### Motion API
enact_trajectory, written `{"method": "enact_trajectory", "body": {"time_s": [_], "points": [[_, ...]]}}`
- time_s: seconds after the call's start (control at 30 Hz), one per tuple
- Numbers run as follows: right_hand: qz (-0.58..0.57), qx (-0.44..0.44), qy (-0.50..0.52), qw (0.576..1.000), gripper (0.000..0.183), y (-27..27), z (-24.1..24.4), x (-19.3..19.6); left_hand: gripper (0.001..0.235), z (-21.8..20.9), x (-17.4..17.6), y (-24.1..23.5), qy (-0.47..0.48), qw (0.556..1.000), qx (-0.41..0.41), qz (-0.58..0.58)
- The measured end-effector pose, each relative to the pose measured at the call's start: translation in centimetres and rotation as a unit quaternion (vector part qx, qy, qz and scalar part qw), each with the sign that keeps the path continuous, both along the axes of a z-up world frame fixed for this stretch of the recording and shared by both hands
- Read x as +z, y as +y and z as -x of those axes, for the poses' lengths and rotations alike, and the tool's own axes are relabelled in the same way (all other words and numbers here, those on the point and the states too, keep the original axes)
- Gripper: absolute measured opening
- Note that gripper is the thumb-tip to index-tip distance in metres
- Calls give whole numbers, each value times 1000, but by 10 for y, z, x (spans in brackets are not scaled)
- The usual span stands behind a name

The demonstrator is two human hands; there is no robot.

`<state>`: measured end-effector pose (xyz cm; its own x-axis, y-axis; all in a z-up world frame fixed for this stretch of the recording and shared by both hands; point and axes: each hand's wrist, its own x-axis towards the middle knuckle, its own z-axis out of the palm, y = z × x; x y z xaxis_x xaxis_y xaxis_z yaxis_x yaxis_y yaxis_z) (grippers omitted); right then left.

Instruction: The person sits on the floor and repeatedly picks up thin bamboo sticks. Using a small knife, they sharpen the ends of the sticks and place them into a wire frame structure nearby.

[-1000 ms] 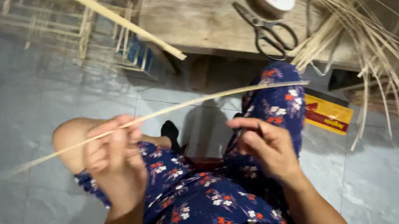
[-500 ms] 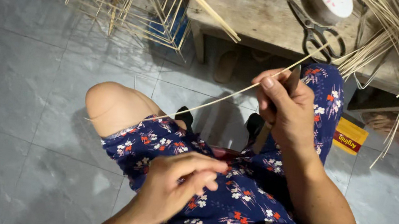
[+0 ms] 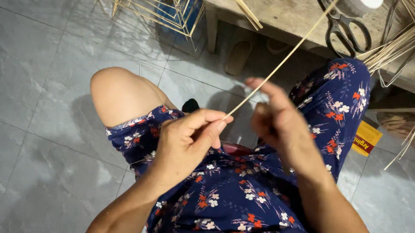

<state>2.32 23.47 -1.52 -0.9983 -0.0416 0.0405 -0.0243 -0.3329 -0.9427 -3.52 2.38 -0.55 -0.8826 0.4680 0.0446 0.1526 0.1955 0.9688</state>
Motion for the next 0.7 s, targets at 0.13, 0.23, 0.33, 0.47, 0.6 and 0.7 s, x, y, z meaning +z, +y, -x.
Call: {"method": "enact_trajectory", "body": {"time_s": [0.13,0.23,0.33,0.47,0.6,0.7], "points": [[2,34,-41,999,58,-8,-11,0,13,-6,-2,3,23,1000,-4,17],[14,37,-72,997,56,-10,-15,-2,12,-9,1,1,33,999,-19,27],[-23,16,-128,991,47,-11,-14,-3,12,-12,4,1,40,999,-31,17],[-27,-6,-86,996,32,-16,-13,-7,14,-15,8,-1,73,996,-30,32],[-16,-4,-78,997,26,-18,-15,-12,12,-17,9,-5,163,986,-22,33],[5,-22,-79,997,25,-18,-14,-13,14,-17,10,-10,150,987,-36,51]]}}
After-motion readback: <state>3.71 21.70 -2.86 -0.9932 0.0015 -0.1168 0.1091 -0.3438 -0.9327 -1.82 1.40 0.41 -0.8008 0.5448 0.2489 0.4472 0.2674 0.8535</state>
